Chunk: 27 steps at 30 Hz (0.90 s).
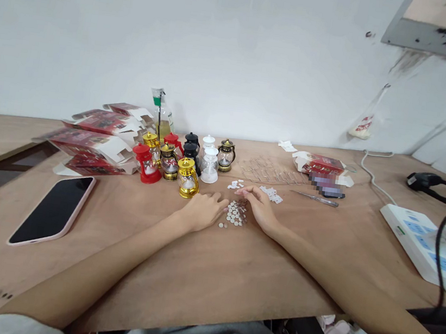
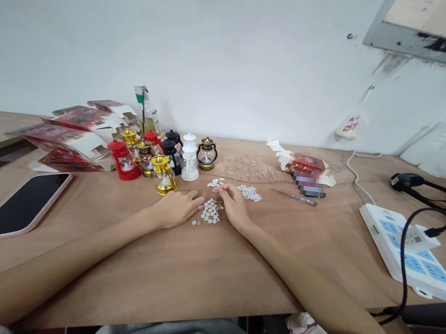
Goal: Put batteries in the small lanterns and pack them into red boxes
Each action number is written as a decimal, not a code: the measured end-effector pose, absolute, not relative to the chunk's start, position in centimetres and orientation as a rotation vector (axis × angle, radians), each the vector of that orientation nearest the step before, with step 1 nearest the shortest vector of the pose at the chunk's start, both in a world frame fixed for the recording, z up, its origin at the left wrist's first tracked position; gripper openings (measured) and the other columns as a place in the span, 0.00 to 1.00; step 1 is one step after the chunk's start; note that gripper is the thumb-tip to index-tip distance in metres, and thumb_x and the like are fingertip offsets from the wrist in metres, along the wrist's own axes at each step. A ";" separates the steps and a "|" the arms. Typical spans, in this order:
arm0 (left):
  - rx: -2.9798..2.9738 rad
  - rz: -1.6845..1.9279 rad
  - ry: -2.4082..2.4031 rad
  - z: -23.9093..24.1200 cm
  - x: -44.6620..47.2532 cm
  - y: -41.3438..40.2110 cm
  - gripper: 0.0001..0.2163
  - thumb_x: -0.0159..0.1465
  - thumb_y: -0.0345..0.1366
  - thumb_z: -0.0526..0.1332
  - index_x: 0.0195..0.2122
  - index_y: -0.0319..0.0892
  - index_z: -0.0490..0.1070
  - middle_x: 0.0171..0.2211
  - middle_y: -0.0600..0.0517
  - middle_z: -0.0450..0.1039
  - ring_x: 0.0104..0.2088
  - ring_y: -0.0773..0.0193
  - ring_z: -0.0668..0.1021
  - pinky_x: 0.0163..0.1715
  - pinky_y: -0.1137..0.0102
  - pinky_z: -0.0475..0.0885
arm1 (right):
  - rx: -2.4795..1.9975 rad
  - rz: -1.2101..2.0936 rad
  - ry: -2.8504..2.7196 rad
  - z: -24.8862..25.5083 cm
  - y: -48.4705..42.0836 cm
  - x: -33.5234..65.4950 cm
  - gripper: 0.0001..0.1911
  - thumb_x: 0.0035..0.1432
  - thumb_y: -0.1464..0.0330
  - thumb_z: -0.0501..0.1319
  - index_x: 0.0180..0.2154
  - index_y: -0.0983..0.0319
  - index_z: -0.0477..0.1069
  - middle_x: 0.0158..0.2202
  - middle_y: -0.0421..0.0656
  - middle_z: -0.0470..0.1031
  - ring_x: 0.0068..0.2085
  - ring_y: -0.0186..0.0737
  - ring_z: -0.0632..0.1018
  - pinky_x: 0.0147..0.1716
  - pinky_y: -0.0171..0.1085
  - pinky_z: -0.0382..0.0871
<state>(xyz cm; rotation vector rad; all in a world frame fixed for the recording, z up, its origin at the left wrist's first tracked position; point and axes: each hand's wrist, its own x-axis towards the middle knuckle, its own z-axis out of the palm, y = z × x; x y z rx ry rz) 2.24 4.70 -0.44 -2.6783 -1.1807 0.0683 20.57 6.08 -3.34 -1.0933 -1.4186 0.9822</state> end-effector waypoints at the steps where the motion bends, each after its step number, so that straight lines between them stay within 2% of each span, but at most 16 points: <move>1: -2.683 0.060 -1.180 -0.5 2.2 4.8 0.15 0.70 0.39 0.42 0.44 0.40 0.66 0.40 0.45 0.71 0.34 0.55 0.78 0.26 0.67 0.68 | -1.095 0.982 -1.416 -3.3 6.1 20.6 0.10 0.53 0.60 0.56 0.29 0.59 0.70 0.35 0.42 0.77 0.42 0.40 0.76 0.46 0.40 0.66; 6: -2.719 0.032 -1.183 -0.7 1.5 5.5 0.16 0.70 0.38 0.42 0.40 0.39 0.67 0.37 0.47 0.72 0.34 0.59 0.78 0.26 0.70 0.66 | -1.090 0.987 -1.410 -3.4 6.0 20.6 0.09 0.54 0.61 0.56 0.29 0.59 0.70 0.36 0.42 0.77 0.43 0.40 0.76 0.47 0.41 0.66; 13: -2.806 -0.149 -1.197 -1.4 0.3 6.4 0.20 0.69 0.46 0.44 0.32 0.39 0.69 0.32 0.50 0.72 0.32 0.62 0.76 0.28 0.70 0.64 | -1.110 0.958 -1.429 -3.5 6.0 20.6 0.10 0.55 0.61 0.55 0.30 0.59 0.70 0.37 0.43 0.77 0.43 0.41 0.76 0.45 0.41 0.66; 16: -2.696 -0.307 -1.177 -1.4 0.1 5.9 0.20 0.71 0.42 0.42 0.31 0.39 0.68 0.30 0.50 0.71 0.30 0.63 0.74 0.29 0.70 0.63 | -1.191 0.818 -1.494 -3.0 5.4 20.5 0.11 0.58 0.61 0.54 0.32 0.59 0.70 0.39 0.43 0.76 0.43 0.42 0.74 0.46 0.43 0.65; 21: -2.379 -0.431 -0.891 -0.9 0.1 4.9 0.12 0.67 0.34 0.48 0.33 0.38 0.70 0.31 0.46 0.71 0.36 0.57 0.73 0.34 0.65 0.64 | -1.106 0.387 -1.830 -1.6 3.5 20.3 0.06 0.59 0.63 0.58 0.34 0.58 0.71 0.42 0.43 0.75 0.48 0.45 0.70 0.52 0.48 0.59; 23: -2.369 -0.396 -0.850 -0.8 0.2 4.8 0.11 0.66 0.31 0.49 0.36 0.38 0.70 0.35 0.45 0.72 0.38 0.56 0.73 0.39 0.63 0.65 | -1.002 0.319 -1.973 -1.4 3.0 20.1 0.05 0.56 0.63 0.61 0.33 0.56 0.73 0.44 0.43 0.74 0.51 0.45 0.68 0.53 0.48 0.59; 27: -2.371 -0.382 -0.896 -0.8 0.1 4.8 0.13 0.64 0.27 0.49 0.42 0.35 0.72 0.43 0.41 0.72 0.51 0.53 0.71 0.53 0.58 0.63 | -0.958 0.287 -2.153 -1.7 2.8 19.9 0.06 0.49 0.61 0.68 0.28 0.55 0.75 0.48 0.42 0.73 0.56 0.49 0.64 0.56 0.51 0.55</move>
